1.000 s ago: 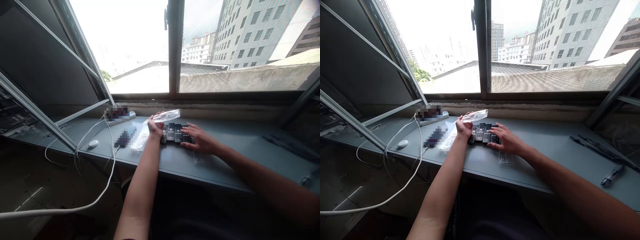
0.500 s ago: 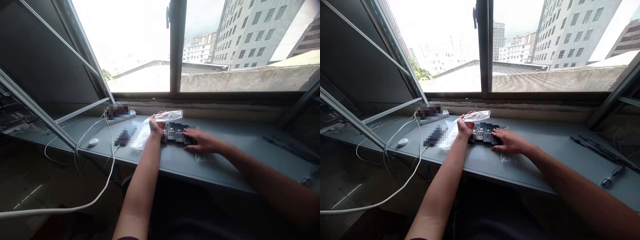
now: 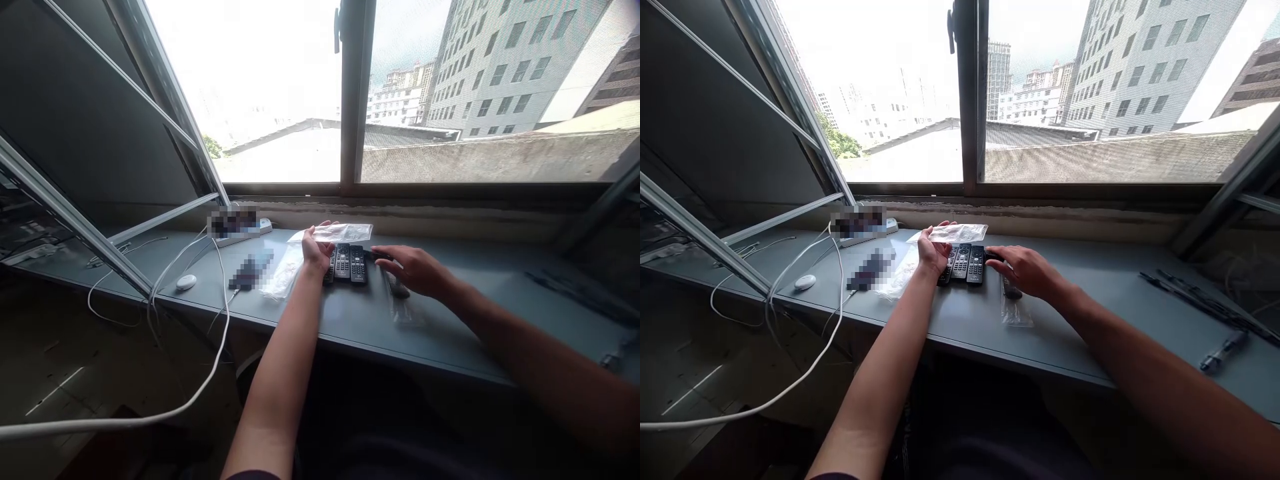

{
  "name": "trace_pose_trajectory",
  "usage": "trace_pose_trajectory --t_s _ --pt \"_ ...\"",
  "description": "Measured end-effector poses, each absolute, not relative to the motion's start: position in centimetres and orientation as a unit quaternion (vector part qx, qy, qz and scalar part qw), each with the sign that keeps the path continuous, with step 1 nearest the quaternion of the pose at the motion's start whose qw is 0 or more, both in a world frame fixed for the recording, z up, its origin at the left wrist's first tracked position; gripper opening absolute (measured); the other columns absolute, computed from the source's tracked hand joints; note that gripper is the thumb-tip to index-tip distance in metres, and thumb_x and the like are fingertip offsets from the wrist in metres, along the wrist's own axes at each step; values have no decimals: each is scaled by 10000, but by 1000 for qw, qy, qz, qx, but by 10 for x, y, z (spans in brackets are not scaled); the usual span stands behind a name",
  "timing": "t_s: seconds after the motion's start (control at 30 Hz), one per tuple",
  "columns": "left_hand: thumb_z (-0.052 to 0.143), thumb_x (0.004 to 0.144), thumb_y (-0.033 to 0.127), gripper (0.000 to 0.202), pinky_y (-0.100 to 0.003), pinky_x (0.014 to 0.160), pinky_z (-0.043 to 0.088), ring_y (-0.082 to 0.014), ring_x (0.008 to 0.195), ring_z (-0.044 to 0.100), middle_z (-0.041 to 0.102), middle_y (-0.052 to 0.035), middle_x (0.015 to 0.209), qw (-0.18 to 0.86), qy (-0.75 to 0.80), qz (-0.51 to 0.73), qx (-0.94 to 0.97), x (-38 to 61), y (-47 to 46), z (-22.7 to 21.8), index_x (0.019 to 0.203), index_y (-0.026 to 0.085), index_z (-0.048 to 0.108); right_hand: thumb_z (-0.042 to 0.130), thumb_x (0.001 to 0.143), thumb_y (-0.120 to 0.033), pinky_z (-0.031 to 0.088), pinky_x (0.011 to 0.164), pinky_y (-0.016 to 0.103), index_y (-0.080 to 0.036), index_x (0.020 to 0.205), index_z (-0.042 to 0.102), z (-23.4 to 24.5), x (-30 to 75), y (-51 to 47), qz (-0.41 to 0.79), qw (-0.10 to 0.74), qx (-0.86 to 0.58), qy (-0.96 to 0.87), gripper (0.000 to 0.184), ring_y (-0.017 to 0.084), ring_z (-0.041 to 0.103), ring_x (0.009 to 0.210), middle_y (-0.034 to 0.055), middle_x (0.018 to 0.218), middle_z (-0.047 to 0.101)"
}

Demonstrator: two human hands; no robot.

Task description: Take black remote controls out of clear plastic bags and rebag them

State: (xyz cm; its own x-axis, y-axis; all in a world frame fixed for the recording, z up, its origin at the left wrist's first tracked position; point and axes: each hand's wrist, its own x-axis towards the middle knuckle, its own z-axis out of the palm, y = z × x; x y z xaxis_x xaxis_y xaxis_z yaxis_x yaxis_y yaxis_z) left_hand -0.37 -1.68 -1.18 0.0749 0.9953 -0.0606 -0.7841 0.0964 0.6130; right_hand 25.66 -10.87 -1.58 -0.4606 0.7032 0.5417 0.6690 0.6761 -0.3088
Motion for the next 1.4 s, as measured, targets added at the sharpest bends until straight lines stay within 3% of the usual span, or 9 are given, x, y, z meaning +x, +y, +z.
trace_pose_trajectory --t_s 0.3,0.43,0.57,0.8,0.93,1.03,1.13,1.2,1.4 --pt "447 1112 371 530 -204 461 511 -211 826 806 840 -188 1280 703 242 632 220 -3 -17 -11 1494 131 726 706 1064 -677 617 847 453 -294 1153 905 -10 257 -108 60 473 -439 -761 441 306 795 883 91 1031 856" --pt "440 1123 378 521 -203 464 519 -222 856 820 839 -187 1279 700 240 634 225 -3 -18 -11 1487 138 726 734 1015 -749 608 649 386 -251 1097 880 -7 252 -108 209 512 -447 -703 526 265 776 718 66 827 820" --pt "410 1132 377 532 -204 482 535 -212 832 813 840 -193 1269 698 242 633 232 -4 -19 -11 1479 127 727 813 925 -798 673 646 375 -219 1050 850 -6 246 -108 346 547 -411 -642 594 285 837 800 104 936 855" --pt "429 1120 374 534 -197 409 395 -187 739 754 832 -214 1292 697 247 636 220 -3 -20 -8 1477 116 730 767 949 -815 744 692 413 -201 963 872 -8 254 -99 393 609 -437 -533 623 278 841 814 156 1179 859" --pt "449 1112 373 517 -199 408 399 -180 715 738 838 -199 1283 703 244 635 209 -3 -21 -7 1467 132 736 1004 796 -606 768 744 394 -216 892 857 -12 260 -94 358 625 -484 -496 428 267 845 901 122 1404 793" --pt "442 1116 385 518 -197 420 437 -188 750 765 838 -198 1283 706 244 632 208 -3 -21 -7 1455 131 741 1057 760 -388 761 873 365 -224 975 856 -16 261 -91 344 615 -511 -493 337 254 841 997 103 1381 797" --pt "447 1115 391 529 -204 424 447 -211 808 793 831 -203 1310 705 248 632 207 -3 -20 -7 1477 133 733 1026 758 -196 759 866 348 -263 1225 796 -19 263 -87 420 634 -467 -451 524 223 840 936 59 1167 845" --pt "453 1113 393 532 -207 421 441 -219 822 797 829 -201 1322 703 249 633 208 -4 -20 -8 1492 138 728 978 746 -82 758 836 329 -250 1249 758 -20 265 -84 492 632 -435 -412 574 216 839 886 51 1044 840" --pt "462 1110 389 531 -203 439 455 -230 870 807 828 -191 1333 697 251 636 215 -4 -21 -8 1500 149 731 770 842 -37 770 787 368 -207 1025 761 -9 264 -91 668 534 -405 -323 250 256 821 916 116 1014 811"
